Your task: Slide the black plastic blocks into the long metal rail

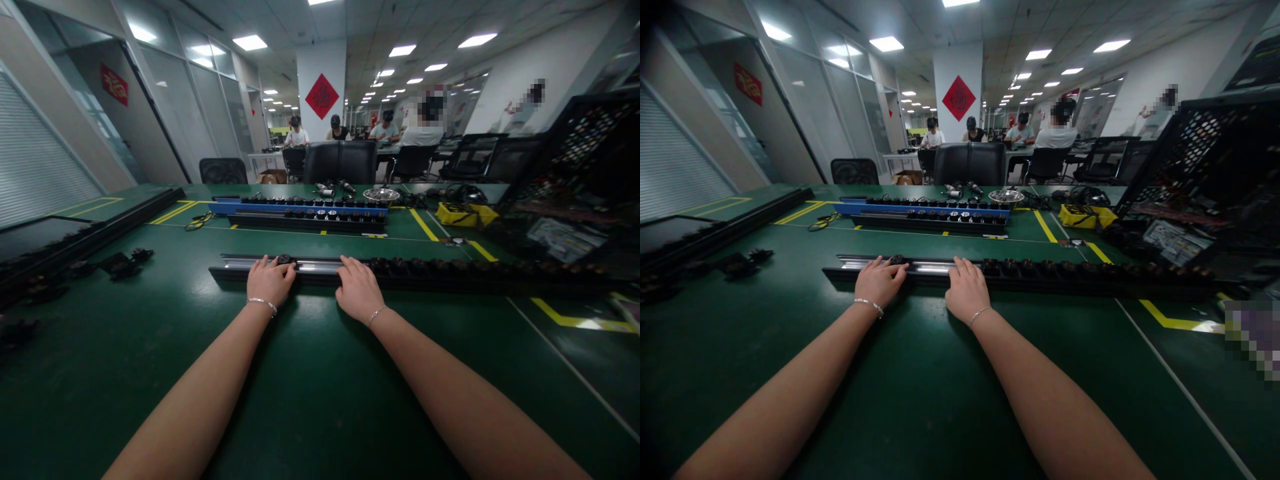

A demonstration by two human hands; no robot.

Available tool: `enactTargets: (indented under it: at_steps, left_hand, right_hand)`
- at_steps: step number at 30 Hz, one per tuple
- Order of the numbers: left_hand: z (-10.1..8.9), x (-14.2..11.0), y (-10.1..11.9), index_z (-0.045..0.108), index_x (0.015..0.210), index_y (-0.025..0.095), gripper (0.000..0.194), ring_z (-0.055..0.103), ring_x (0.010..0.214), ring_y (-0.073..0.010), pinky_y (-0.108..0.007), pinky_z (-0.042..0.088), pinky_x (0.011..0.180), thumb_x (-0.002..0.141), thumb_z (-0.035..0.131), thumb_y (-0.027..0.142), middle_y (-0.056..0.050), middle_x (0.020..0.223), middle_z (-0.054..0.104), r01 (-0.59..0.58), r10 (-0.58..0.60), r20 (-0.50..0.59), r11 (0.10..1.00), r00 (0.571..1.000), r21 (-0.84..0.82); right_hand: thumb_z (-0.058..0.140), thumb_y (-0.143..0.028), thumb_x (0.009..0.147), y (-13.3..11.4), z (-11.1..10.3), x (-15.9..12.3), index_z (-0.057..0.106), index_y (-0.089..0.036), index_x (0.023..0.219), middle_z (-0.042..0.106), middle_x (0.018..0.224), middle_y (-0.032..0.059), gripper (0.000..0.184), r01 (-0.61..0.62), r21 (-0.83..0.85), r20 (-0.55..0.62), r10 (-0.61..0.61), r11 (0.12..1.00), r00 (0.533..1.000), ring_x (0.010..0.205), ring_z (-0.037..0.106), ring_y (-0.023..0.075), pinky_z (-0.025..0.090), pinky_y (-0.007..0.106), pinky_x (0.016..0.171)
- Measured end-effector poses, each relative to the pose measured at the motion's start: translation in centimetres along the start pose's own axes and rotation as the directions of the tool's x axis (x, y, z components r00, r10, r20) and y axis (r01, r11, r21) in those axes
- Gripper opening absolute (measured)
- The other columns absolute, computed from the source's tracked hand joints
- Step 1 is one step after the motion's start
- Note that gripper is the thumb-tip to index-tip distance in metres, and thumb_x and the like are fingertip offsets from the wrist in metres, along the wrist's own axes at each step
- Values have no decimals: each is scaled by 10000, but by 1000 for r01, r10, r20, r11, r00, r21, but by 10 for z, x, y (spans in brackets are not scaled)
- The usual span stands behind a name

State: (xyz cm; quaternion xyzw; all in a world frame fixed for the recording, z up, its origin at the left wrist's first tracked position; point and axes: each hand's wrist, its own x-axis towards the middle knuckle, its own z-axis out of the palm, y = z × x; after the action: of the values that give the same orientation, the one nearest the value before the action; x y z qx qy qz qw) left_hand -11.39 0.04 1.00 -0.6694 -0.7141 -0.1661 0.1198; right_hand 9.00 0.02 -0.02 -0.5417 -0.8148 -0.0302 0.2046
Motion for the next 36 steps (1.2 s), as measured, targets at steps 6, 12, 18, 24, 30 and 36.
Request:
enactTargets:
  at_steps: [6, 12, 18, 24, 30, 36]
  left_hand:
    - [-1, 1, -2, 676, 1071, 352, 386, 456, 1240, -256, -404, 303, 1039, 874, 353, 430, 11, 1210, 624, 21, -21, 14, 1000, 1000, 4]
    - [-5, 1, -3, 686, 1061, 329, 394, 465, 1232, -263, -409, 303, 1036, 873, 351, 418, -11, 1209, 625, 37, -37, 25, 999, 999, 22]
    - [-7, 1, -5, 678, 1073, 334, 407, 472, 1227, -255, -408, 294, 1041, 881, 331, 427, -13, 1220, 617, 51, -53, 47, 998, 998, 40]
    - [-5, 2, -8, 672, 1073, 356, 394, 477, 1223, -251, -416, 290, 1040, 880, 334, 417, -6, 1224, 615, 63, -64, 38, 998, 997, 27]
    - [-5, 3, -11, 674, 1071, 345, 416, 476, 1223, -249, -425, 272, 1046, 882, 310, 413, -9, 1236, 606, 111, -112, 47, 994, 993, 20]
    - [-5, 4, -14, 669, 1071, 359, 425, 464, 1234, -248, -444, 245, 1055, 882, 295, 431, 2, 1245, 600, 131, -132, 61, 991, 989, 15]
  right_hand:
    - [443, -159, 761, 0, 0, 0, 578, -122, 1126, 397, 1420, 121, 391, -3, -3, -5, 3, 1000, 1000, 1306, 306, 238, 227, 396, 1069]
    - [452, -159, 756, 0, 0, 0, 580, -119, 1117, 403, 1415, 126, 385, 2, -3, -15, -2, 1000, 1000, 1300, 315, 243, 232, 399, 1065]
    - [444, -161, 754, 1, 1, -1, 588, -107, 1102, 414, 1408, 123, 380, 6, -15, -33, -6, 1000, 999, 1292, 328, 245, 241, 389, 1062]
    - [443, -162, 755, 1, -1, 0, 583, -104, 1108, 414, 1407, 128, 384, -1, -10, -21, 1, 1000, 1000, 1290, 332, 247, 240, 396, 1065]
    - [439, -162, 758, 1, -2, 0, 579, -98, 1115, 404, 1413, 135, 389, 0, -6, -4, 0, 1000, 1000, 1295, 324, 249, 239, 399, 1065]
    - [439, -156, 754, 2, -2, 0, 582, -105, 1107, 412, 1408, 129, 384, -3, -12, -12, 3, 1000, 1000, 1291, 330, 248, 235, 398, 1066]
